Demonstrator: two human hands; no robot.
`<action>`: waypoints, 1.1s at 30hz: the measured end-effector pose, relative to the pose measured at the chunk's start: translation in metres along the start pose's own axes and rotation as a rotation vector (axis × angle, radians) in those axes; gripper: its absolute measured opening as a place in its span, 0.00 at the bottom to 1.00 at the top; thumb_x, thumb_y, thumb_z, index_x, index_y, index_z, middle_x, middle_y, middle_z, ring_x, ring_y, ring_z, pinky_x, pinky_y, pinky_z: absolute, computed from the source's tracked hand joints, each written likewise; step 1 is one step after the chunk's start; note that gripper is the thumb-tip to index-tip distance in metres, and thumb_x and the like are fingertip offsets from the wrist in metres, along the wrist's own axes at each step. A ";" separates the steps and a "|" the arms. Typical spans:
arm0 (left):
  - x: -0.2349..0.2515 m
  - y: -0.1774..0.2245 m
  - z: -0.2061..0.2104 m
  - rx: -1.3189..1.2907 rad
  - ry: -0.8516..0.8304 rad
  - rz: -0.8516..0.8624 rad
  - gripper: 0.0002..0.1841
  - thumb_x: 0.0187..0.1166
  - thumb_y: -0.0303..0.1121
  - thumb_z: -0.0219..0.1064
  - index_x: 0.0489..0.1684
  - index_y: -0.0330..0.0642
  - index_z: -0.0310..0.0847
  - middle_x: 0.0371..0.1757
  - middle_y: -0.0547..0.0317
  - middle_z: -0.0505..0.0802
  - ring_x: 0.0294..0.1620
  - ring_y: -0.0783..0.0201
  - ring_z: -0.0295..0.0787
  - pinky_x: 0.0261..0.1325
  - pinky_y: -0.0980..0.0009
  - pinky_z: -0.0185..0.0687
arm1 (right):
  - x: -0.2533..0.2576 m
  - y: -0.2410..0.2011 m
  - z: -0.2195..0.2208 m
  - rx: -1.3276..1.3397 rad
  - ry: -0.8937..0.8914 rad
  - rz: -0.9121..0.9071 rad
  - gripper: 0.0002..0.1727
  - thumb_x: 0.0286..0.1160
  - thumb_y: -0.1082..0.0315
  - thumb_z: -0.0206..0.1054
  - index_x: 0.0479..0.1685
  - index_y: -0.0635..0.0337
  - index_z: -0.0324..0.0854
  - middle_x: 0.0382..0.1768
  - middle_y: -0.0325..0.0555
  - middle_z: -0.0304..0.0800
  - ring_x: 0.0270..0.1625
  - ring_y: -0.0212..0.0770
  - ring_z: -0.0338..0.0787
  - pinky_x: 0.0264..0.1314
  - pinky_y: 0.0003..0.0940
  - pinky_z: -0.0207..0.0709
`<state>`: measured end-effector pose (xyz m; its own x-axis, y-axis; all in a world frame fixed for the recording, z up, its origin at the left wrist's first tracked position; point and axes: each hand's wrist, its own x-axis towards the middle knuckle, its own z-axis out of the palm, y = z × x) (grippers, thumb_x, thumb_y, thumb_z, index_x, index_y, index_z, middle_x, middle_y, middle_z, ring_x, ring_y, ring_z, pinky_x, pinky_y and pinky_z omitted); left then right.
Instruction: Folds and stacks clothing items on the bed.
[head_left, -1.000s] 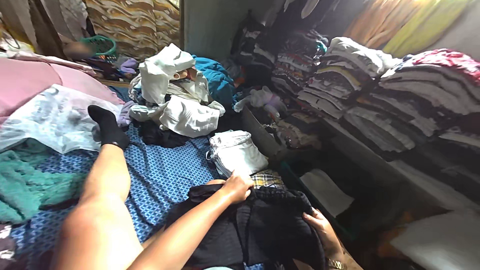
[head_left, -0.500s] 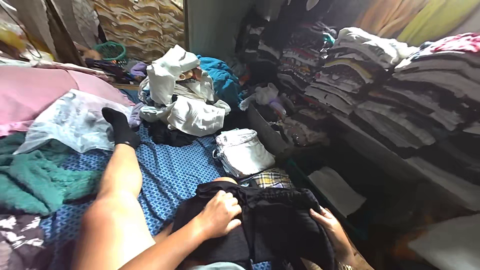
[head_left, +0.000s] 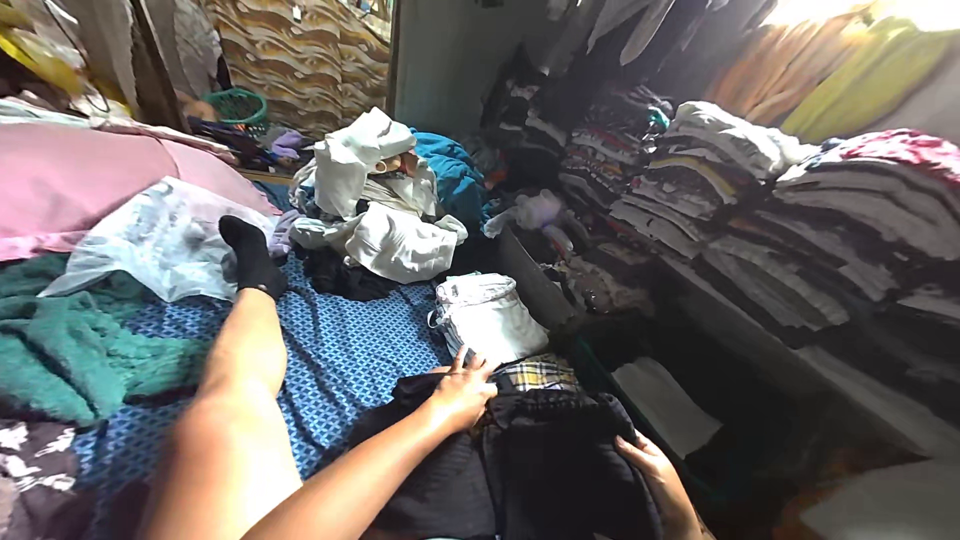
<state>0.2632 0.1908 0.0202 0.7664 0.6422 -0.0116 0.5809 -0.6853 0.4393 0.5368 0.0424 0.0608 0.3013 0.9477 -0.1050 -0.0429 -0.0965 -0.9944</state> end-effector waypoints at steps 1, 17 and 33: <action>0.004 -0.004 -0.005 -0.038 0.012 0.010 0.13 0.78 0.30 0.69 0.56 0.36 0.90 0.89 0.47 0.71 0.95 0.41 0.47 0.89 0.27 0.25 | 0.001 0.002 -0.003 -0.001 -0.001 0.002 0.17 0.80 0.81 0.46 0.52 0.61 0.80 0.34 0.34 0.96 0.37 0.24 0.94 0.47 0.22 0.88; -0.050 -0.001 -0.109 -0.743 0.211 -0.130 0.21 0.87 0.33 0.63 0.76 0.37 0.71 0.37 0.55 0.85 0.28 0.70 0.80 0.37 0.72 0.81 | 0.000 0.009 0.006 0.022 0.048 0.065 0.15 0.84 0.80 0.45 0.53 0.61 0.77 0.33 0.34 0.95 0.36 0.23 0.93 0.44 0.21 0.88; -0.058 0.055 -0.002 -1.361 -0.044 -0.588 0.41 0.80 0.20 0.61 0.95 0.40 0.43 0.93 0.42 0.54 0.77 0.50 0.74 0.61 0.58 0.82 | 0.001 0.017 0.010 0.088 0.038 0.045 0.14 0.81 0.79 0.48 0.52 0.62 0.79 0.35 0.38 0.95 0.37 0.26 0.94 0.45 0.25 0.89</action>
<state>0.2509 0.1164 0.0467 0.5400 0.6788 -0.4976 0.1256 0.5196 0.8451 0.5269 0.0449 0.0438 0.3332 0.9307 -0.1512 -0.1398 -0.1099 -0.9841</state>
